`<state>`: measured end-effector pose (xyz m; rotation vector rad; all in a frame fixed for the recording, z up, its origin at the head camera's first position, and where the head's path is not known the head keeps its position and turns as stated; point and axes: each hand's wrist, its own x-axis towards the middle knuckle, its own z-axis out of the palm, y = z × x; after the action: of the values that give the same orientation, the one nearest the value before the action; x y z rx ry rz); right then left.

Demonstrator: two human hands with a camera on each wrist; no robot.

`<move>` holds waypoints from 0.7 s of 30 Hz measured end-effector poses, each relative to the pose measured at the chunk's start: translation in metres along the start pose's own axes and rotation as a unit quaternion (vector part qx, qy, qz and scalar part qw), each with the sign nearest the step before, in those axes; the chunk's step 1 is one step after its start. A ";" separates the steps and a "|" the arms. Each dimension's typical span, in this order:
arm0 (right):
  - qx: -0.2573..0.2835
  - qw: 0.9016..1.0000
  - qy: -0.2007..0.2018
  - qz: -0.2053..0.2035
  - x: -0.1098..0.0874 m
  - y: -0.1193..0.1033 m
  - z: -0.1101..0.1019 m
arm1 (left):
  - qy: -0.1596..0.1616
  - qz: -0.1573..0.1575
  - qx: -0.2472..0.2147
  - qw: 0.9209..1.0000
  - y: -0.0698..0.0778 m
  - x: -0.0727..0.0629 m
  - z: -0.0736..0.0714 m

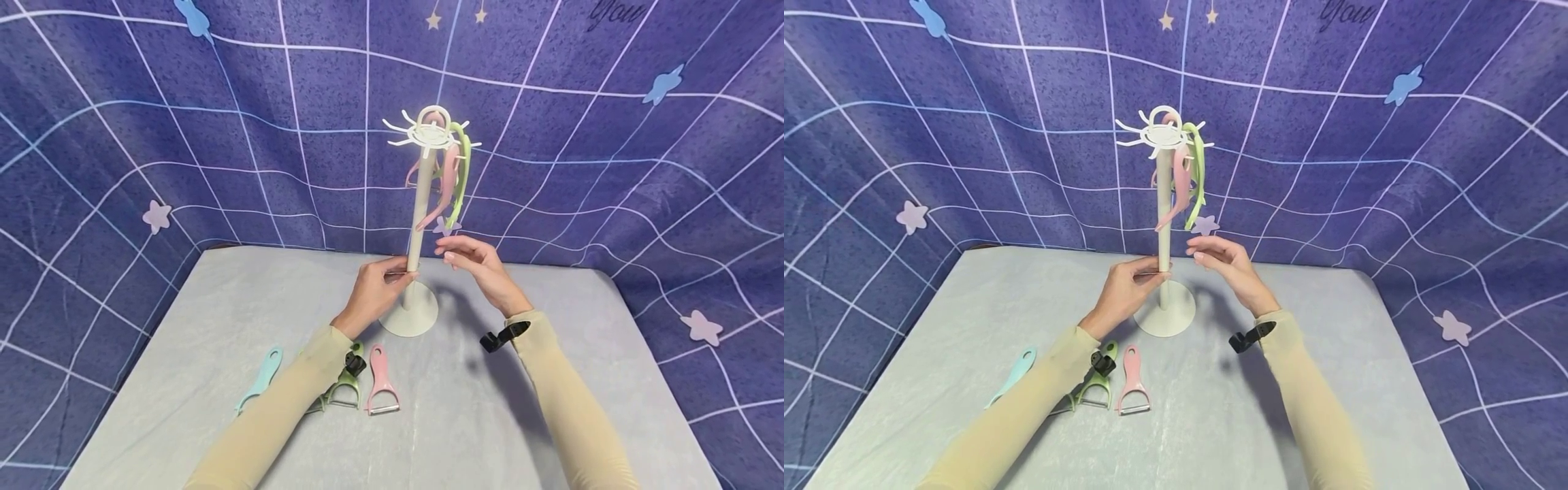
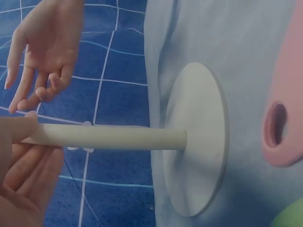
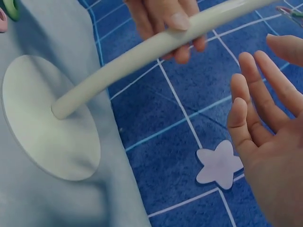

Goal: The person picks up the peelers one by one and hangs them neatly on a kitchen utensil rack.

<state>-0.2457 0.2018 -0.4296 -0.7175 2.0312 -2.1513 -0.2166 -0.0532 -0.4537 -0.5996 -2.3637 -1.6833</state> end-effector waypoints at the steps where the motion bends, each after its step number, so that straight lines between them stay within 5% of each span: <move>1: -0.004 1.000 0.002 0.001 0.000 -0.001 0.001 | -0.002 0.000 0.005 1.000 0.000 -0.001 -0.001; 9: -0.029 0.999 0.007 -0.029 0.008 -0.008 0.013 | 0.005 -0.039 0.048 0.998 0.000 -0.030 -0.023; 21: -0.141 0.989 0.012 -0.053 0.018 -0.026 0.031 | 0.000 -0.115 0.148 0.982 0.004 -0.090 -0.046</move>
<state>-0.2428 0.1697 -0.3996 -0.8546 2.3903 -1.9528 -0.1377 -0.1151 -0.4673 -0.2840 -2.6983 -1.3623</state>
